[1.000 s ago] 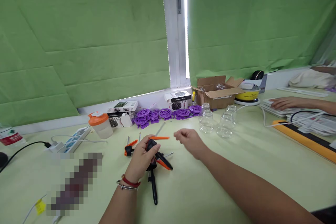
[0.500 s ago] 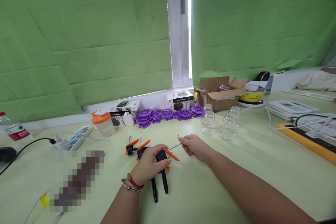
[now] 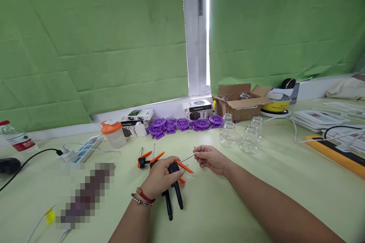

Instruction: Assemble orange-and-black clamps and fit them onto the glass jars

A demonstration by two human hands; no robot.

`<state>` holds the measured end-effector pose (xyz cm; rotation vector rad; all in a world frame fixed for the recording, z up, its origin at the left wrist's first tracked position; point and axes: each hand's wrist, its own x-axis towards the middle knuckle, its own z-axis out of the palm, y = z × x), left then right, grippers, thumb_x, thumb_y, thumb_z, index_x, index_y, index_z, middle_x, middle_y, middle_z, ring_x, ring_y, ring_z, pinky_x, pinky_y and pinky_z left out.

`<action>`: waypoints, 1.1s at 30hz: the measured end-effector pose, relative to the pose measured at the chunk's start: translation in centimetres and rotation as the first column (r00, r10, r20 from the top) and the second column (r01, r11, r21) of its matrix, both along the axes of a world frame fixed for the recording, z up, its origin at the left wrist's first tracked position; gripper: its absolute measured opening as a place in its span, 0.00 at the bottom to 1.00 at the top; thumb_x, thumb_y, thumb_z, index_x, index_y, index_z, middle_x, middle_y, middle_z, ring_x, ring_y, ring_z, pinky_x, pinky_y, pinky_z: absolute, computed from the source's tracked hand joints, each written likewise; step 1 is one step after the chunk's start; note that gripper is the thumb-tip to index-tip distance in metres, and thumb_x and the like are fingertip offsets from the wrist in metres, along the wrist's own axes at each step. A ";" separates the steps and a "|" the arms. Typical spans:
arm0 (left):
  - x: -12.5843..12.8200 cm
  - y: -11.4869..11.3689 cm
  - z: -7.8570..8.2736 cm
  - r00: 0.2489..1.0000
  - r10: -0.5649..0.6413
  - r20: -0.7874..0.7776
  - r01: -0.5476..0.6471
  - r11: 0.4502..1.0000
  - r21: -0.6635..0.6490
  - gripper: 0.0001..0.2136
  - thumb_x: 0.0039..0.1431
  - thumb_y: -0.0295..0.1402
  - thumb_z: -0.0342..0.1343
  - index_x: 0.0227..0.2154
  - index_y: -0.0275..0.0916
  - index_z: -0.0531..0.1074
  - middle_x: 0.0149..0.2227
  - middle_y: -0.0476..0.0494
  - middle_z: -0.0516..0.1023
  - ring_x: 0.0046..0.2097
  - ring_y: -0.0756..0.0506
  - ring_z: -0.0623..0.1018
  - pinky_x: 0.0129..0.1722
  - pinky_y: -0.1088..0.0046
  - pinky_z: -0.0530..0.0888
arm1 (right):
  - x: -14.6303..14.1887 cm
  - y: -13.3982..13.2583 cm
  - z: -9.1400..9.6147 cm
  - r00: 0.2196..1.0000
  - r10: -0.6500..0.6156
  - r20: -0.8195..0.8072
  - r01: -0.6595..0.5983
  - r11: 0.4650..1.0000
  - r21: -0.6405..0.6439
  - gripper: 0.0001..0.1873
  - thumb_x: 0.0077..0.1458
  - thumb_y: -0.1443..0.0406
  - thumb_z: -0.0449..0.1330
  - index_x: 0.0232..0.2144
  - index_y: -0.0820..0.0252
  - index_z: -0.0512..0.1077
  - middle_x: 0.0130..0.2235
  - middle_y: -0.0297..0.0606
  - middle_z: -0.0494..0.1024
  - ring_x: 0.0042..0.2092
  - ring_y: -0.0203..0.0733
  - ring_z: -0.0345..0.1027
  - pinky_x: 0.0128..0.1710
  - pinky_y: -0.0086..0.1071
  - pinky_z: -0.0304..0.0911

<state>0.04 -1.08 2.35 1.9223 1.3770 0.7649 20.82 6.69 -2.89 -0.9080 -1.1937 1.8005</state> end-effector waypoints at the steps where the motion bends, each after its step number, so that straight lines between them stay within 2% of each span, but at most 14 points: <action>1: 0.0 0.0 -0.1 1.000 -0.001 -0.007 0.001 1.000 0.005 0.16 0.50 0.39 0.54 0.41 0.39 0.71 0.27 0.50 0.69 0.28 0.50 0.66 0.28 0.76 0.65 | 0.0 0.1 0.0 1.000 0.009 0.017 -0.009 0.999 -0.040 0.16 0.42 0.57 0.65 0.27 0.63 0.67 0.23 0.31 0.70 0.20 0.27 0.57 0.18 0.24 0.52; 4: -0.1 0.1 -0.2 1.000 -0.011 -0.029 0.012 1.000 0.018 0.15 0.50 0.39 0.54 0.40 0.40 0.72 0.28 0.50 0.69 0.28 0.51 0.65 0.28 0.76 0.65 | 0.0 0.1 -0.1 0.996 0.004 0.087 0.002 0.998 -0.063 0.17 0.45 0.54 0.62 0.23 0.64 0.66 0.19 0.31 0.68 0.18 0.27 0.55 0.15 0.23 0.47; 6: -0.2 0.2 -0.3 0.999 -0.012 -0.037 0.013 1.000 0.017 0.15 0.50 0.39 0.54 0.40 0.40 0.72 0.27 0.51 0.68 0.28 0.51 0.65 0.28 0.76 0.64 | 0.0 0.1 -0.1 0.999 -0.006 0.038 0.006 1.000 0.001 0.15 0.42 0.59 0.66 0.25 0.63 0.67 0.20 0.30 0.69 0.19 0.27 0.56 0.17 0.23 0.52; 8: -0.3 0.3 -0.4 0.999 -0.010 -0.037 0.010 1.000 0.013 0.15 0.51 0.40 0.53 0.40 0.40 0.71 0.27 0.51 0.68 0.27 0.51 0.65 0.27 0.77 0.64 | 0.0 0.0 0.0 1.000 0.001 -0.019 -0.001 1.000 0.008 0.15 0.40 0.62 0.67 0.29 0.63 0.68 0.23 0.30 0.70 0.21 0.27 0.59 0.20 0.24 0.55; 11: -0.3 0.3 -0.5 0.999 -0.012 -0.040 0.013 1.000 0.022 0.15 0.50 0.40 0.53 0.40 0.39 0.72 0.26 0.51 0.67 0.26 0.51 0.64 0.26 0.77 0.63 | -0.1 0.0 0.0 0.999 -0.011 0.037 0.012 0.999 -0.036 0.16 0.44 0.57 0.64 0.25 0.63 0.67 0.21 0.30 0.68 0.18 0.27 0.55 0.17 0.24 0.50; 13: -0.3 0.3 -0.5 0.999 -0.015 -0.049 0.016 0.999 0.032 0.15 0.50 0.39 0.54 0.39 0.39 0.72 0.26 0.51 0.67 0.26 0.52 0.63 0.26 0.77 0.63 | -0.1 0.0 -0.1 0.998 -0.032 0.052 0.032 0.999 0.010 0.16 0.43 0.56 0.65 0.23 0.63 0.66 0.19 0.28 0.66 0.18 0.27 0.54 0.16 0.24 0.48; 17: -0.4 0.2 -0.3 0.998 -0.010 -0.059 0.013 0.999 0.052 0.13 0.51 0.40 0.53 0.37 0.39 0.73 0.25 0.51 0.67 0.26 0.51 0.64 0.27 0.77 0.63 | 0.1 0.3 -0.4 0.998 -0.066 -0.023 0.069 0.983 0.168 0.14 0.37 0.62 0.68 0.26 0.62 0.69 0.22 0.28 0.68 0.21 0.28 0.59 0.25 0.27 0.57; 20: -0.3 0.2 0.1 0.998 -0.007 -0.056 0.011 0.998 0.065 0.13 0.52 0.41 0.51 0.34 0.39 0.74 0.25 0.49 0.69 0.28 0.50 0.66 0.28 0.76 0.65 | 0.2 0.6 -0.6 0.996 -0.086 -0.024 0.089 0.962 0.259 0.12 0.38 0.63 0.67 0.26 0.62 0.70 0.26 0.30 0.70 0.24 0.29 0.60 0.29 0.29 0.59; 24: -0.3 0.2 0.4 0.999 -0.021 -0.042 0.022 0.999 0.045 0.15 0.54 0.42 0.48 0.28 0.37 0.73 0.27 0.47 0.71 0.30 0.48 0.69 0.29 0.75 0.66 | 0.3 0.7 -0.5 0.994 -0.099 0.043 0.078 0.933 0.352 0.11 0.39 0.63 0.65 0.27 0.61 0.72 0.27 0.31 0.70 0.25 0.31 0.60 0.31 0.30 0.60; 28: -0.6 0.3 0.3 0.990 -0.112 -0.085 0.110 0.994 -0.029 0.18 0.56 0.43 0.44 0.25 0.37 0.73 0.27 0.46 0.72 0.28 0.49 0.69 0.28 0.75 0.65 | 0.7 0.8 -0.1 0.992 -0.089 0.088 0.046 0.916 0.399 0.09 0.39 0.63 0.64 0.26 0.62 0.72 0.27 0.32 0.70 0.26 0.31 0.59 0.31 0.31 0.60; 31: -0.8 0.3 0.2 0.975 -0.134 -0.177 0.138 0.990 0.010 0.15 0.54 0.42 0.48 0.28 0.37 0.75 0.28 0.47 0.73 0.29 0.48 0.70 0.28 0.74 0.64 | 1.2 1.0 -0.1 0.991 -0.086 0.101 0.036 0.908 0.417 0.08 0.39 0.64 0.63 0.25 0.62 0.71 0.28 0.32 0.70 0.26 0.31 0.60 0.31 0.30 0.60; 33: -0.9 0.3 0.1 0.963 -0.120 -0.240 0.140 0.988 0.071 0.12 0.50 0.41 0.53 0.28 0.38 0.75 0.27 0.47 0.73 0.29 0.48 0.69 0.29 0.74 0.64 | 1.5 1.5 -0.5 0.978 -0.143 0.155 0.067 0.908 0.414 0.07 0.40 0.65 0.61 0.26 0.62 0.71 0.27 0.31 0.70 0.26 0.31 0.60 0.31 0.30 0.60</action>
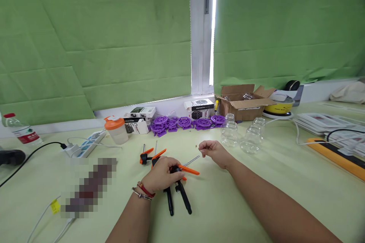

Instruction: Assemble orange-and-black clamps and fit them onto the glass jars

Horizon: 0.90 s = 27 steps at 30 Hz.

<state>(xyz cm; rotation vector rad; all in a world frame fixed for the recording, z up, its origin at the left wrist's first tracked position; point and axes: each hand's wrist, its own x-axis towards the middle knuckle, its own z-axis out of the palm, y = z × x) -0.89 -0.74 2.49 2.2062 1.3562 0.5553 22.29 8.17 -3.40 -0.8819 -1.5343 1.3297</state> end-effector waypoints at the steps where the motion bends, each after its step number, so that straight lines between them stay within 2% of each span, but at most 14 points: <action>1: -0.1 0.0 0.0 1.000 0.001 -0.030 0.000 0.999 0.041 0.11 0.48 0.41 0.55 0.27 0.39 0.75 0.26 0.48 0.73 0.29 0.48 0.69 0.31 0.73 0.64 | 0.1 0.3 -0.3 0.997 -0.054 0.057 0.054 0.999 -0.004 0.06 0.41 0.65 0.60 0.26 0.62 0.71 0.26 0.31 0.70 0.25 0.31 0.60 0.31 0.30 0.60; 3: -0.2 0.1 -0.1 0.996 0.006 -0.094 0.004 0.994 0.109 0.09 0.44 0.40 0.58 0.24 0.40 0.74 0.24 0.49 0.72 0.29 0.48 0.69 0.36 0.70 0.64 | 0.0 0.9 -1.0 0.958 -0.174 0.228 0.171 0.985 0.035 0.06 0.43 0.67 0.58 0.28 0.62 0.71 0.25 0.32 0.70 0.25 0.32 0.60 0.29 0.30 0.60; 6: -0.6 0.2 -0.3 0.983 0.023 -0.180 0.004 0.988 0.151 0.09 0.40 0.40 0.60 0.20 0.40 0.72 0.23 0.50 0.71 0.30 0.47 0.69 0.42 0.66 0.62 | -0.6 1.9 -2.0 0.810 -0.319 0.492 0.230 0.945 0.233 0.06 0.44 0.70 0.57 0.29 0.61 0.72 0.27 0.35 0.73 0.28 0.35 0.64 0.31 0.29 0.60; 8: -0.8 0.2 -0.4 0.976 0.054 -0.213 -0.017 0.986 0.169 0.09 0.37 0.40 0.61 0.20 0.40 0.72 0.26 0.49 0.71 0.31 0.47 0.69 0.43 0.65 0.62 | -1.3 2.4 -2.3 0.732 -0.375 0.569 0.224 0.921 0.319 0.07 0.44 0.71 0.57 0.28 0.61 0.72 0.30 0.36 0.75 0.31 0.36 0.66 0.33 0.29 0.60; 10: -1.1 0.2 -0.3 0.972 0.076 -0.222 -0.035 0.983 0.182 0.11 0.35 0.41 0.63 0.21 0.40 0.72 0.28 0.47 0.71 0.32 0.46 0.69 0.42 0.65 0.62 | -2.0 2.9 -2.3 0.698 -0.399 0.595 0.235 0.912 0.336 0.05 0.44 0.71 0.57 0.26 0.60 0.73 0.30 0.37 0.75 0.32 0.37 0.66 0.33 0.30 0.59; 13: -1.6 0.4 -0.2 0.974 0.109 -0.199 -0.068 0.977 0.202 0.15 0.39 0.47 0.60 0.25 0.40 0.73 0.30 0.46 0.72 0.34 0.44 0.70 0.40 0.67 0.64 | -2.6 3.6 -2.2 0.685 -0.408 0.604 0.252 0.910 0.329 0.03 0.45 0.68 0.59 0.24 0.60 0.73 0.29 0.37 0.75 0.31 0.38 0.65 0.30 0.29 0.57; 15: -2.2 0.8 -0.3 0.954 0.240 -0.179 -0.189 0.947 0.261 0.16 0.47 0.49 0.54 0.27 0.39 0.72 0.31 0.44 0.72 0.35 0.44 0.71 0.38 0.68 0.65 | -2.7 4.1 -2.2 0.691 -0.399 0.604 0.252 0.915 0.316 0.02 0.45 0.67 0.60 0.23 0.60 0.73 0.28 0.37 0.75 0.30 0.37 0.65 0.30 0.29 0.57; 16: -2.6 1.1 -0.4 0.923 0.344 -0.171 -0.284 0.911 0.300 0.17 0.51 0.48 0.50 0.27 0.39 0.71 0.31 0.43 0.72 0.36 0.43 0.71 0.37 0.68 0.65 | -2.5 4.3 -2.2 0.698 -0.389 0.601 0.248 0.919 0.306 0.02 0.44 0.67 0.60 0.23 0.60 0.72 0.28 0.37 0.75 0.30 0.37 0.65 0.30 0.29 0.57; 18: -3.3 1.8 -0.8 0.814 0.555 -0.174 -0.477 0.808 0.347 0.17 0.54 0.47 0.47 0.28 0.38 0.70 0.33 0.40 0.72 0.37 0.42 0.72 0.35 0.68 0.65 | -2.1 4.5 -2.5 0.717 -0.365 0.594 0.241 0.929 0.280 0.03 0.43 0.68 0.61 0.25 0.61 0.72 0.28 0.36 0.74 0.29 0.36 0.65 0.30 0.28 0.59; 20: -3.8 2.2 -1.2 0.721 0.664 -0.197 -0.596 0.740 0.312 0.16 0.52 0.46 0.49 0.31 0.37 0.69 0.38 0.38 0.72 0.39 0.41 0.73 0.34 0.69 0.66 | -1.6 4.7 -2.7 0.730 -0.352 0.586 0.245 0.935 0.255 0.07 0.42 0.68 0.61 0.29 0.61 0.72 0.29 0.36 0.74 0.30 0.35 0.66 0.29 0.27 0.60; 23: -4.0 2.4 -1.4 0.666 0.701 -0.257 -0.669 0.713 0.211 0.17 0.51 0.47 0.49 0.35 0.38 0.68 0.40 0.37 0.73 0.39 0.40 0.74 0.30 0.70 0.65 | -1.1 4.6 -2.9 0.735 -0.352 0.579 0.259 0.936 0.239 0.16 0.43 0.66 0.62 0.38 0.62 0.71 0.35 0.37 0.73 0.30 0.34 0.66 0.31 0.27 0.61; 27: -3.6 2.3 -1.5 0.685 0.677 -0.269 -0.664 0.732 0.152 0.19 0.50 0.50 0.48 0.35 0.39 0.67 0.38 0.38 0.74 0.39 0.39 0.74 0.29 0.69 0.65 | -1.2 4.5 -2.7 0.733 -0.347 0.585 0.227 0.935 0.271 0.20 0.46 0.65 0.61 0.44 0.59 0.71 0.41 0.38 0.72 0.33 0.34 0.66 0.37 0.28 0.61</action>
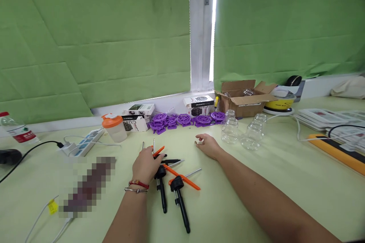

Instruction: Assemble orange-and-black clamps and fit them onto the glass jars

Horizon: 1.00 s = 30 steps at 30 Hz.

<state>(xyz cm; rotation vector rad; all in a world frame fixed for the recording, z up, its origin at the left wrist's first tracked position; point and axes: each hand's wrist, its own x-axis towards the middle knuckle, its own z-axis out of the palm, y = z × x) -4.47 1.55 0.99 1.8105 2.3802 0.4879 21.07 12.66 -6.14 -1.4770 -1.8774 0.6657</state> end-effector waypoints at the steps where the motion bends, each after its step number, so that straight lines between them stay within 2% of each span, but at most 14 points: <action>1: 0.1 0.0 -0.1 1.000 -0.010 0.008 0.010 1.000 -0.004 0.19 0.50 0.50 0.49 0.34 0.39 0.67 0.38 0.38 0.74 0.39 0.39 0.74 0.30 0.69 0.65 | -0.1 0.0 0.1 1.000 0.016 0.025 -0.016 1.000 0.017 0.19 0.47 0.64 0.60 0.44 0.58 0.72 0.42 0.39 0.71 0.34 0.35 0.66 0.39 0.29 0.60; 6: 0.0 0.6 -0.8 1.000 -0.017 -0.003 0.017 0.999 -0.028 0.16 0.49 0.47 0.50 0.33 0.39 0.67 0.41 0.38 0.74 0.40 0.40 0.74 0.33 0.69 0.67 | -0.6 0.0 0.6 0.975 0.088 0.203 -0.106 0.991 0.077 0.16 0.50 0.64 0.58 0.43 0.57 0.73 0.43 0.38 0.72 0.40 0.38 0.67 0.42 0.28 0.58; 11: -0.4 1.2 -1.6 1.000 -0.029 -0.008 0.029 1.000 0.004 0.17 0.50 0.46 0.50 0.35 0.37 0.67 0.44 0.35 0.72 0.45 0.39 0.73 0.40 0.68 0.68 | -1.2 -0.2 1.0 0.953 0.057 0.297 -0.095 0.989 0.114 0.11 0.53 0.64 0.54 0.35 0.56 0.76 0.40 0.36 0.73 0.38 0.36 0.67 0.38 0.27 0.57; 17: -0.5 1.1 -1.7 1.000 -0.016 0.011 0.016 1.000 -0.023 0.21 0.49 0.49 0.49 0.39 0.37 0.67 0.46 0.36 0.72 0.45 0.39 0.73 0.40 0.67 0.68 | -2.3 0.0 1.0 0.946 0.024 0.324 -0.066 0.991 0.120 0.13 0.54 0.69 0.52 0.29 0.57 0.77 0.38 0.37 0.75 0.37 0.38 0.67 0.33 0.28 0.55; 24: -0.5 1.0 -1.6 1.000 -0.006 0.016 0.007 0.999 -0.041 0.21 0.50 0.49 0.49 0.40 0.37 0.66 0.47 0.36 0.71 0.47 0.38 0.73 0.40 0.67 0.67 | -2.5 0.3 0.8 0.954 0.011 0.298 -0.064 0.983 0.170 0.11 0.55 0.68 0.53 0.32 0.57 0.76 0.34 0.40 0.76 0.40 0.43 0.66 0.37 0.30 0.55; 30: -0.4 1.0 -1.6 1.000 -0.001 0.024 0.002 0.999 -0.038 0.21 0.49 0.49 0.49 0.40 0.38 0.66 0.47 0.37 0.71 0.46 0.38 0.73 0.40 0.67 0.68 | -2.5 0.5 0.6 0.973 0.048 0.224 -0.096 0.973 0.210 0.13 0.56 0.70 0.51 0.33 0.60 0.76 0.36 0.42 0.74 0.39 0.40 0.66 0.39 0.30 0.57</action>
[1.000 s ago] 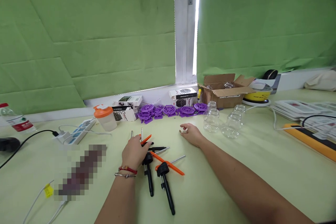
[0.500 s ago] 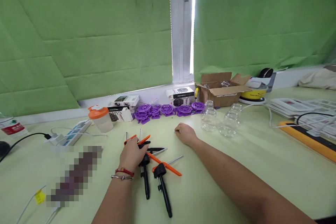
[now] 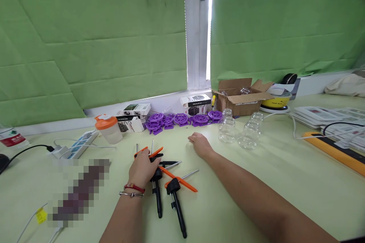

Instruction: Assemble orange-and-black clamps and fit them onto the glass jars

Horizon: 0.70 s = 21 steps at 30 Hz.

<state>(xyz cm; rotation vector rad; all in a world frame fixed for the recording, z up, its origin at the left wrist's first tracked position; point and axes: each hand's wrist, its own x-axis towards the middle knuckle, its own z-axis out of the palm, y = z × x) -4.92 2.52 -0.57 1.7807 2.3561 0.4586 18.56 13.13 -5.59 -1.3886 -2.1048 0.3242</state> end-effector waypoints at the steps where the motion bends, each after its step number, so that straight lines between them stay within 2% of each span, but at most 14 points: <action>1: 0.0 0.0 0.0 1.000 0.004 0.005 -0.004 1.000 -0.002 0.21 0.49 0.49 0.49 0.40 0.38 0.66 0.47 0.37 0.71 0.46 0.39 0.73 0.40 0.67 0.68 | 0.0 0.1 0.0 1.000 0.000 -0.023 0.000 1.000 0.005 0.13 0.56 0.70 0.51 0.35 0.60 0.76 0.38 0.42 0.74 0.39 0.40 0.66 0.39 0.29 0.57; 5: 0.1 -0.1 0.1 1.000 0.008 0.015 -0.008 1.000 -0.012 0.20 0.49 0.48 0.49 0.39 0.38 0.66 0.47 0.36 0.71 0.46 0.38 0.73 0.40 0.67 0.68 | 0.9 0.6 0.0 0.982 -0.072 -0.174 0.071 0.997 -0.013 0.14 0.58 0.68 0.48 0.37 0.61 0.74 0.41 0.41 0.74 0.41 0.38 0.67 0.41 0.28 0.59; 10: 0.0 0.0 0.0 1.000 0.006 0.006 -0.006 1.000 -0.004 0.20 0.49 0.48 0.49 0.38 0.38 0.66 0.46 0.37 0.72 0.46 0.38 0.73 0.40 0.67 0.68 | 2.5 1.3 -0.4 0.954 -0.158 -0.254 0.135 0.985 -0.106 0.12 0.55 0.65 0.50 0.35 0.61 0.73 0.34 0.39 0.76 0.36 0.40 0.68 0.37 0.30 0.61; 18: -0.1 0.0 -0.1 1.000 0.000 -0.002 0.000 1.000 0.002 0.18 0.49 0.48 0.49 0.36 0.39 0.66 0.45 0.37 0.72 0.46 0.39 0.73 0.40 0.67 0.68 | 1.8 1.8 -0.5 0.971 -0.049 -0.235 0.015 0.990 -0.143 0.06 0.45 0.69 0.58 0.21 0.58 0.75 0.31 0.35 0.77 0.35 0.38 0.68 0.41 0.30 0.58; 21: -0.1 0.0 0.0 1.000 -0.007 -0.004 0.007 1.000 0.011 0.18 0.49 0.49 0.50 0.35 0.39 0.66 0.44 0.37 0.72 0.45 0.39 0.73 0.40 0.67 0.68 | 2.0 1.9 -0.7 0.968 -0.028 -0.250 -0.016 0.985 -0.173 0.07 0.47 0.67 0.58 0.25 0.58 0.76 0.31 0.36 0.78 0.35 0.38 0.68 0.40 0.30 0.59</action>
